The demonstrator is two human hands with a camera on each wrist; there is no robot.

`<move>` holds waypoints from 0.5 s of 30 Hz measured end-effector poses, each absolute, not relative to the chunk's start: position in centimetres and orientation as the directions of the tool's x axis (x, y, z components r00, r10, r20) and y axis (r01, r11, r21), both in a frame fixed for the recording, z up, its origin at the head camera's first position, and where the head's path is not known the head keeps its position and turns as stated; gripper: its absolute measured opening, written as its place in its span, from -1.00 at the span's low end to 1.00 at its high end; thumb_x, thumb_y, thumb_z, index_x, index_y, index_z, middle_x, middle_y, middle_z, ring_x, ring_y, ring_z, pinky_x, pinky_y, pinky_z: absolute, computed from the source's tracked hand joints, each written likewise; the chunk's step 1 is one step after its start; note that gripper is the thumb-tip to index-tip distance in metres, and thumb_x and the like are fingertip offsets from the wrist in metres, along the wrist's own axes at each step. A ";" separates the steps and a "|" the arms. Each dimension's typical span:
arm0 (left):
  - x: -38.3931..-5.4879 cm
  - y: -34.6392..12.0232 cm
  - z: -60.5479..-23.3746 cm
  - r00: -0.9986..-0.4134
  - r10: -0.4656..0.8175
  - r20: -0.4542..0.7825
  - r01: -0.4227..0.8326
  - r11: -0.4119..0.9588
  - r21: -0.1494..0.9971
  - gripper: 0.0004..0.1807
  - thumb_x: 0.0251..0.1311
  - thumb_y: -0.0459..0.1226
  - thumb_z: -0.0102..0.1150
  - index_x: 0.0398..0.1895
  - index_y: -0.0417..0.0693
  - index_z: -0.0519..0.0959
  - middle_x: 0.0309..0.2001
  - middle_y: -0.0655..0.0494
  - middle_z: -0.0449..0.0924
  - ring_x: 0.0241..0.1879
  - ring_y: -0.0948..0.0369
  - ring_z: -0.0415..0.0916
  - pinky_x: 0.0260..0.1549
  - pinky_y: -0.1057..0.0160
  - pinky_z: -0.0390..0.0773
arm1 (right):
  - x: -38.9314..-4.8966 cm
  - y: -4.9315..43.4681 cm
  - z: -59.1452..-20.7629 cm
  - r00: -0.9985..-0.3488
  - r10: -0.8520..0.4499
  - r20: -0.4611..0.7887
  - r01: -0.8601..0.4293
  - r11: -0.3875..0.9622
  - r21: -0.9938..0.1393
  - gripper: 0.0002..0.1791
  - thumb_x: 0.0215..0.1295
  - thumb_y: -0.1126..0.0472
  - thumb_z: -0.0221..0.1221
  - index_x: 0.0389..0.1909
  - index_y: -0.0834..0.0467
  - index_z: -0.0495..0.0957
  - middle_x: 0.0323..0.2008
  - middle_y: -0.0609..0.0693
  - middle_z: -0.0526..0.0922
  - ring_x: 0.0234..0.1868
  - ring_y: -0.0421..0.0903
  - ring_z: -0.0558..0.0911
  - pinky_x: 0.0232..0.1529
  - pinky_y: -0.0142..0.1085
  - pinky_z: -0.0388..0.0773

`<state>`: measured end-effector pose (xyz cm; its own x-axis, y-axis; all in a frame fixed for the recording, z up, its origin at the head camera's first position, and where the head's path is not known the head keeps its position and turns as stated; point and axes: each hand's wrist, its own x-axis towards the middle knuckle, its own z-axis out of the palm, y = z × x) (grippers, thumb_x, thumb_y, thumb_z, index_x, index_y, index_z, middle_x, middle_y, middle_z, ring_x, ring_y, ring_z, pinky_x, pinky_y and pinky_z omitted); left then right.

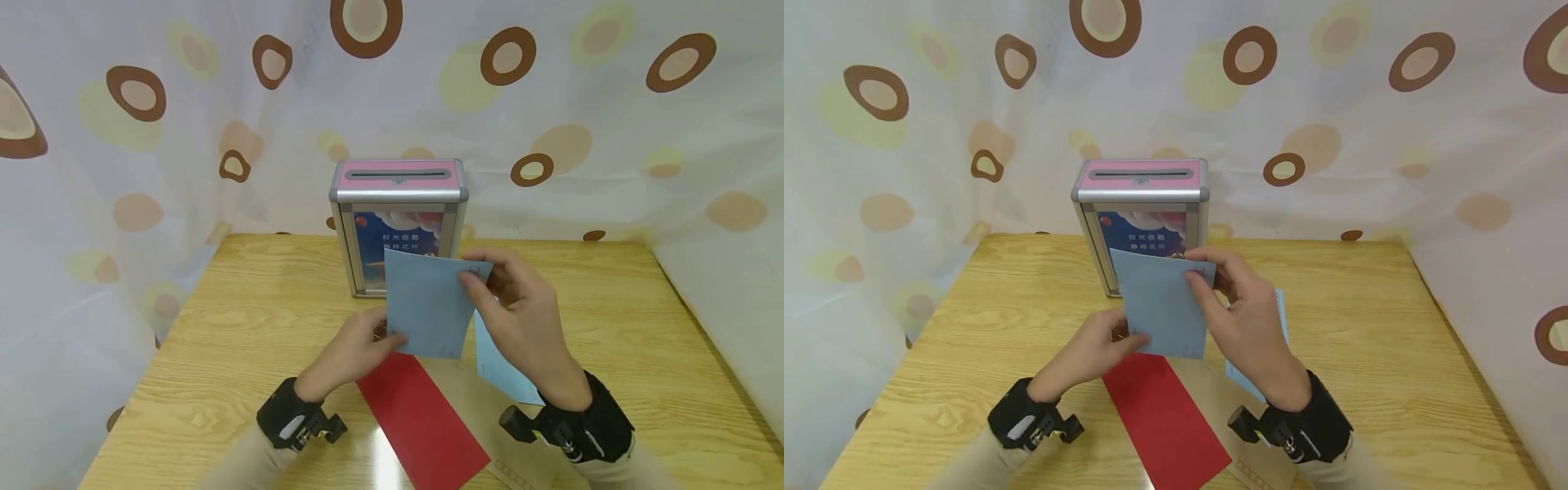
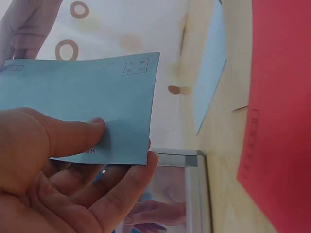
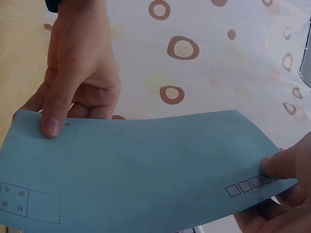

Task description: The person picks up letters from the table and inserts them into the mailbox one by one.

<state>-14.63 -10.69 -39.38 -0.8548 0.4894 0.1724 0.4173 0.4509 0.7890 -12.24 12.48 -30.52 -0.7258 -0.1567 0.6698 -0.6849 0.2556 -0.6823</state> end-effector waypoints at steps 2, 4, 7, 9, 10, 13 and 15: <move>-14.9 -10.7 -38.8 -0.851 0.487 0.195 0.435 0.447 0.782 -0.62 0.22 -0.41 0.23 0.12 -0.12 0.53 -0.06 -0.02 0.69 -0.27 0.26 0.63 -0.26 0.28 0.66 | -12.4 12.2 -30.0 -0.697 -0.171 0.696 -0.714 0.249 -0.654 -0.64 0.16 0.58 0.20 -0.01 0.32 0.54 -0.25 0.11 0.64 -0.36 -0.07 0.63 -0.26 -0.48 0.58; -15.2 -10.7 -38.2 -0.846 0.484 0.221 0.453 0.437 0.777 -0.60 0.23 -0.42 0.21 0.16 -0.14 0.51 -0.02 -0.05 0.67 -0.23 0.23 0.65 -0.24 0.24 0.68 | -12.6 11.9 -29.5 -0.664 -0.183 0.725 -0.746 0.233 -0.624 -0.64 0.13 0.61 0.20 -0.03 0.35 0.54 -0.23 0.11 0.65 -0.34 -0.05 0.65 -0.22 -0.48 0.59; -15.4 -10.7 -37.4 -0.845 0.471 0.252 0.465 0.417 0.781 -0.59 0.29 -0.43 0.14 0.22 -0.15 0.47 0.06 -0.07 0.63 -0.13 0.18 0.64 -0.17 0.17 0.69 | -12.7 11.7 -28.6 -0.605 -0.189 0.773 -0.793 0.226 -0.566 -0.65 0.11 0.65 0.19 -0.07 0.37 0.54 -0.21 0.13 0.66 -0.39 -0.06 0.61 -0.32 -0.49 0.52; -15.6 -10.7 -36.8 -0.847 0.455 0.274 0.470 0.402 0.785 -0.60 0.33 -0.43 0.09 0.23 -0.14 0.46 0.09 -0.06 0.61 -0.07 0.15 0.62 -0.15 0.13 0.68 | -12.8 11.6 -28.1 -0.572 -0.192 0.797 -0.816 0.226 -0.532 -0.65 0.10 0.65 0.19 -0.07 0.38 0.55 -0.21 0.14 0.65 -0.43 -0.10 0.57 -0.39 -0.49 0.47; -15.6 -10.8 -36.5 -0.848 0.446 0.287 0.473 0.392 0.789 -0.60 0.34 -0.43 0.08 0.23 -0.14 0.46 0.10 -0.08 0.61 -0.06 0.14 0.62 -0.15 0.10 0.68 | -12.8 11.5 -27.8 -0.555 -0.194 0.809 -0.828 0.225 -0.514 -0.64 0.09 0.66 0.19 -0.07 0.38 0.55 -0.22 0.14 0.65 -0.45 -0.13 0.54 -0.42 -0.48 0.45; -15.8 -10.9 -35.5 -0.847 0.415 0.331 0.489 0.368 0.791 -0.59 0.35 -0.44 0.05 0.25 -0.12 0.45 0.14 -0.11 0.57 -0.03 0.09 0.61 -0.14 0.04 0.67 | -13.0 11.3 -27.2 -0.512 -0.207 0.833 -0.854 0.225 -0.469 -0.64 0.07 0.66 0.20 -0.08 0.39 0.55 -0.25 0.16 0.65 -0.48 -0.19 0.48 -0.46 -0.47 0.38; -15.9 -10.9 -34.8 -0.843 0.394 0.367 0.507 0.353 0.786 -0.58 0.34 -0.46 0.05 0.25 -0.13 0.45 0.16 -0.15 0.55 -0.02 0.03 0.60 -0.15 -0.01 0.66 | -13.1 11.2 -26.9 -0.496 -0.214 0.841 -0.863 0.224 -0.452 -0.65 0.06 0.66 0.21 -0.10 0.40 0.56 -0.28 0.16 0.65 -0.46 -0.20 0.48 -0.43 -0.47 0.40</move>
<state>-15.90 -10.93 -34.80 -0.8428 0.3936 0.3672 0.5074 0.3532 0.7860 -13.13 11.18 -26.87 -0.4965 -0.2136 0.8414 -0.8632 0.2239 -0.4525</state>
